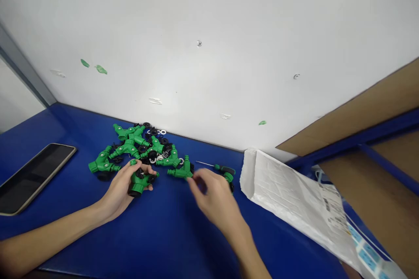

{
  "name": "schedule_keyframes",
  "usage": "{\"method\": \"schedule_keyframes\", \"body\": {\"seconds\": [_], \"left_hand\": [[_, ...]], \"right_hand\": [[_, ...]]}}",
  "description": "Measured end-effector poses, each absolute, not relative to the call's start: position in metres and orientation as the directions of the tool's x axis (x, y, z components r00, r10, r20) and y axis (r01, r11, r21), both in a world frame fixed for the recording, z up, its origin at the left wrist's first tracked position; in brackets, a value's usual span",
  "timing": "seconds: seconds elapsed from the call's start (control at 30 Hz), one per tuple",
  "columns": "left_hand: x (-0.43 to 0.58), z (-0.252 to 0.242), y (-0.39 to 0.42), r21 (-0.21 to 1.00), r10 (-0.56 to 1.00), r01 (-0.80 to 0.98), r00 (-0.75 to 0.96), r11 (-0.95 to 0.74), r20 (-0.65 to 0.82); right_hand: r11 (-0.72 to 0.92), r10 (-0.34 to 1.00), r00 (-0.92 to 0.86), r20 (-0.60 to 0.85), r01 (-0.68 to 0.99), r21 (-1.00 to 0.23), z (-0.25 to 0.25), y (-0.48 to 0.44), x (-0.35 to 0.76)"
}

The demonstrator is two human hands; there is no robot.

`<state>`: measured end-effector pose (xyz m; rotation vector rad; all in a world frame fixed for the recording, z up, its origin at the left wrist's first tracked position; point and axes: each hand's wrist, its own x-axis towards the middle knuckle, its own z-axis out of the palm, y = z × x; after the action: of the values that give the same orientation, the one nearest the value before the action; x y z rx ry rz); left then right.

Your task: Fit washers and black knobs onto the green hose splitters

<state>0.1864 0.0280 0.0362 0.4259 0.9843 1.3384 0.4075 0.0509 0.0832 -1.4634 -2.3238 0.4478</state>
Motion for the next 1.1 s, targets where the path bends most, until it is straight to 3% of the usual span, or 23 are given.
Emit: {"method": "schedule_keyframes", "body": {"seconds": [0.17, 0.27, 0.3, 0.37, 0.47, 0.53, 0.73, 1.1], "left_hand": [[0.186, 0.040, 0.027, 0.750, 0.932, -0.607, -0.041, 0.263, -0.360], [0.187, 0.041, 0.025, 0.748, 0.933, -0.610, -0.039, 0.262, -0.359], [0.187, 0.040, 0.025, 0.747, 0.935, -0.614, -0.040, 0.255, -0.353], [0.186, 0.039, 0.026, 0.748, 0.940, -0.619, -0.044, 0.241, -0.339], [0.185, 0.036, 0.027, 0.753, 0.943, -0.614, -0.042, 0.236, -0.331], [0.184, 0.034, 0.028, 0.758, 0.943, -0.606, -0.042, 0.239, -0.331], [0.184, 0.033, 0.030, 0.772, 0.948, -0.595, -0.054, 0.223, -0.315], [0.184, 0.034, 0.029, 0.769, 0.952, -0.594, -0.018, 0.237, -0.307]], "right_hand": [[0.137, 0.987, -0.143, -0.073, 0.987, -0.079, 0.055, 0.022, 0.474], [0.061, 0.994, -0.060, -0.088, 0.998, 0.009, 0.037, 0.013, 0.473], [0.050, 0.997, -0.052, -0.062, 0.998, -0.026, 0.034, 0.012, 0.469], [0.071, 0.997, -0.067, 0.027, 0.973, -0.219, 0.035, 0.011, 0.462], [0.193, 0.975, -0.088, 0.203, 0.783, -0.591, 0.047, 0.012, 0.451], [0.266, 0.955, -0.081, 0.285, 0.661, -0.701, 0.060, 0.013, 0.440], [0.443, 0.897, -0.239, 0.373, 0.475, -0.761, 0.089, 0.020, 0.403], [0.569, 0.822, -0.373, 0.430, 0.498, -0.654, 0.093, 0.028, 0.388]]}}
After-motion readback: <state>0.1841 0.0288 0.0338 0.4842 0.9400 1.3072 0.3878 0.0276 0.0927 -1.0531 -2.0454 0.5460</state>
